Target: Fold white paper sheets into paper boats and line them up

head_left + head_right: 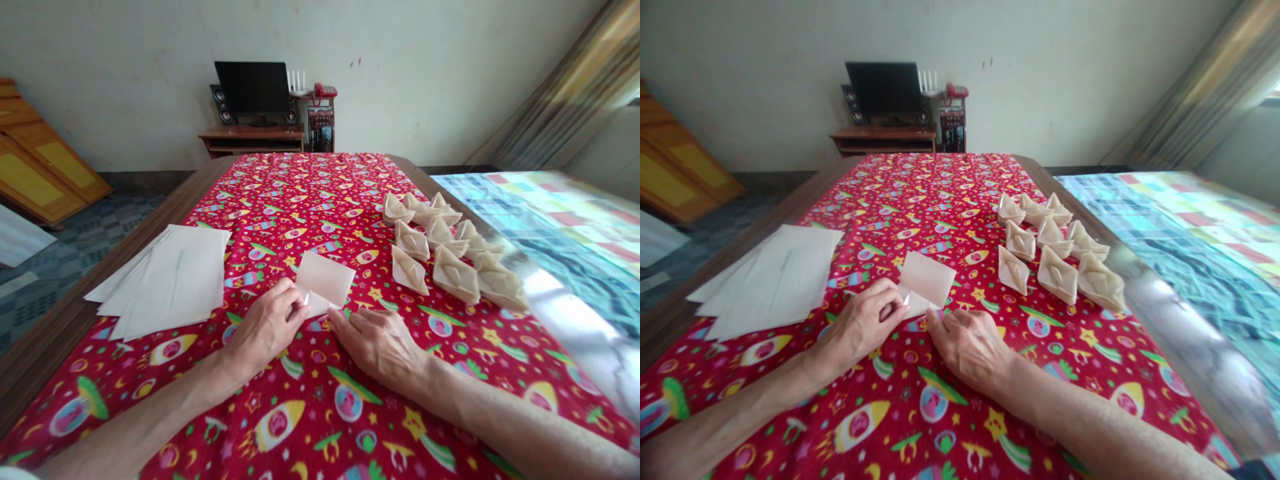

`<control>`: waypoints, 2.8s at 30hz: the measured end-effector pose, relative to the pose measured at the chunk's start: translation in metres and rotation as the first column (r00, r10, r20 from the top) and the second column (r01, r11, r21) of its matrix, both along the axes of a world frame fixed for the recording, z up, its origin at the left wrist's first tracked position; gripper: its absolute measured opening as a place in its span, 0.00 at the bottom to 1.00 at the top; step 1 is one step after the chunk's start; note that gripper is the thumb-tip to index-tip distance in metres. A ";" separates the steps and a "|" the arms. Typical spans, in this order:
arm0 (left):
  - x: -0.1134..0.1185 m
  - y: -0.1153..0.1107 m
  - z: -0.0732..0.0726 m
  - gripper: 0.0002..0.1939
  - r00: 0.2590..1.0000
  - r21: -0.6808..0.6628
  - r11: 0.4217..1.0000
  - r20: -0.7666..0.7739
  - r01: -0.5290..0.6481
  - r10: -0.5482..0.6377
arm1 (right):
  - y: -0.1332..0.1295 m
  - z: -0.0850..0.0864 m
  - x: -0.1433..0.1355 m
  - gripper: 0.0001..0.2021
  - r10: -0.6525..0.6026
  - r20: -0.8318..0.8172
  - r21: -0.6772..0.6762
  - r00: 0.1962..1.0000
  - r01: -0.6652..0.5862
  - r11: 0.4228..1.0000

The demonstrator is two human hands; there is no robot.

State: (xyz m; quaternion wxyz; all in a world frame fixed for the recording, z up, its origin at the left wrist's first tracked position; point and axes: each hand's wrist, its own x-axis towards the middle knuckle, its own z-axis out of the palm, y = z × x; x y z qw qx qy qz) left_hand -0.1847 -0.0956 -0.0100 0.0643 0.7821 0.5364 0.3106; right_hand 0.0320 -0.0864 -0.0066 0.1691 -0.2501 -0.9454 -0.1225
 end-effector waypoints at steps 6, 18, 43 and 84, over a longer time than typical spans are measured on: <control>-0.001 0.002 0.000 0.10 1.000 -0.008 1.000 0.005 0.007 -0.007 | 0.001 -0.004 -0.001 0.13 -0.061 0.059 -0.039 0.996 0.063 0.997; -0.004 0.004 -0.002 0.09 0.999 -0.012 1.000 -0.029 -0.016 0.016 | 0.003 -0.001 -0.003 0.11 -0.118 -0.013 -0.186 0.993 0.113 0.976; -0.014 -0.029 0.017 0.30 0.787 -0.117 0.954 -0.542 0.277 -0.295 | 0.003 0.007 -0.004 0.13 -0.160 0.064 -0.229 0.985 0.171 0.958; 0.003 -0.015 0.033 0.12 0.710 0.075 0.971 -0.696 0.225 -0.110 | 0.044 0.003 0.018 0.22 -0.267 -0.083 0.016 0.960 0.270 0.963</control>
